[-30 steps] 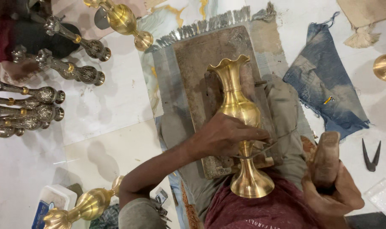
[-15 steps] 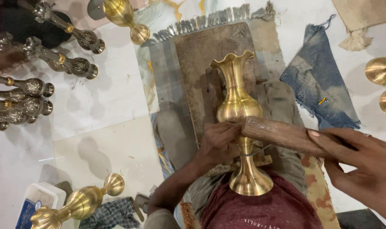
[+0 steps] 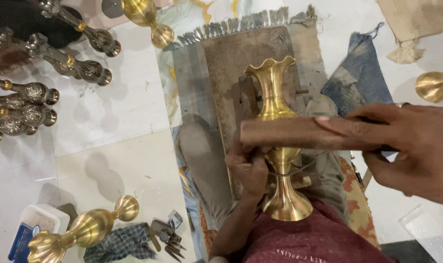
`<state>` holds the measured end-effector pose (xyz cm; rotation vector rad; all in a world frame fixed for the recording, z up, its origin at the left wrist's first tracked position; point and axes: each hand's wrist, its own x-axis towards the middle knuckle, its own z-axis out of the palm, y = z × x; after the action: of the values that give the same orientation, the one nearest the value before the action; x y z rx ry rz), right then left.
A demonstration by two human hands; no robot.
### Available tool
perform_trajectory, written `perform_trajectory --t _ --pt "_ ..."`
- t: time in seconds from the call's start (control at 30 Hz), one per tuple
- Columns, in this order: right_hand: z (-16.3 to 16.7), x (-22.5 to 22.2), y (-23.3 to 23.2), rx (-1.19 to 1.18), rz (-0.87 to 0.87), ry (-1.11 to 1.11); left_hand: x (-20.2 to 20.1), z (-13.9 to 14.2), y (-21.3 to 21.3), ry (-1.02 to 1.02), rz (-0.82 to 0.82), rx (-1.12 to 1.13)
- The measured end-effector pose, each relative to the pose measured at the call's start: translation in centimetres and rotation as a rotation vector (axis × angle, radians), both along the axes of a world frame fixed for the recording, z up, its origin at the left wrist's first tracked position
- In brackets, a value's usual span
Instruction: The person sits on the floor with a brass vase held against a wooden board on their lap. They hold a small punch against the vase's body and strike it with a wooden mallet, working around the surface to shape and decorate the brass vase.
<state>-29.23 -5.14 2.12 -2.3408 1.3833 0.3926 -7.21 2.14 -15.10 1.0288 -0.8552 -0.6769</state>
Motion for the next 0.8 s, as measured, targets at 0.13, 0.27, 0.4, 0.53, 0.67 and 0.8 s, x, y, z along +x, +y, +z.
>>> perform_trajectory --t 0.13,0.27,0.4,0.53,0.67,0.8 --pt "-5.8 1.2 2.4 0.050 -0.378 -1.105 1.0 1.3 -1.7 -0.128 -0.248 -0.114" --pt "-14.0 0.7 6.0 -0.009 -0.579 -1.312 2.4 2.2 -2.8 -0.662 -0.388 -0.144" --pt "-16.9 -1.1 7.6 -0.045 -0.665 -1.256 3.1 2.7 -3.5 -0.852 -0.467 -0.195" --pt "-14.6 -3.0 8.0 -0.117 -0.645 -1.226 2.9 3.3 -4.3 -0.909 -0.539 -0.188" --pt "-12.3 -4.5 9.2 -0.213 -0.640 -1.294 2.9 4.0 -4.3 -0.965 -0.541 -0.271" --pt "-11.7 -6.1 9.4 -0.506 -0.474 -0.886 2.9 4.3 -4.5 -1.036 -0.631 -0.235"
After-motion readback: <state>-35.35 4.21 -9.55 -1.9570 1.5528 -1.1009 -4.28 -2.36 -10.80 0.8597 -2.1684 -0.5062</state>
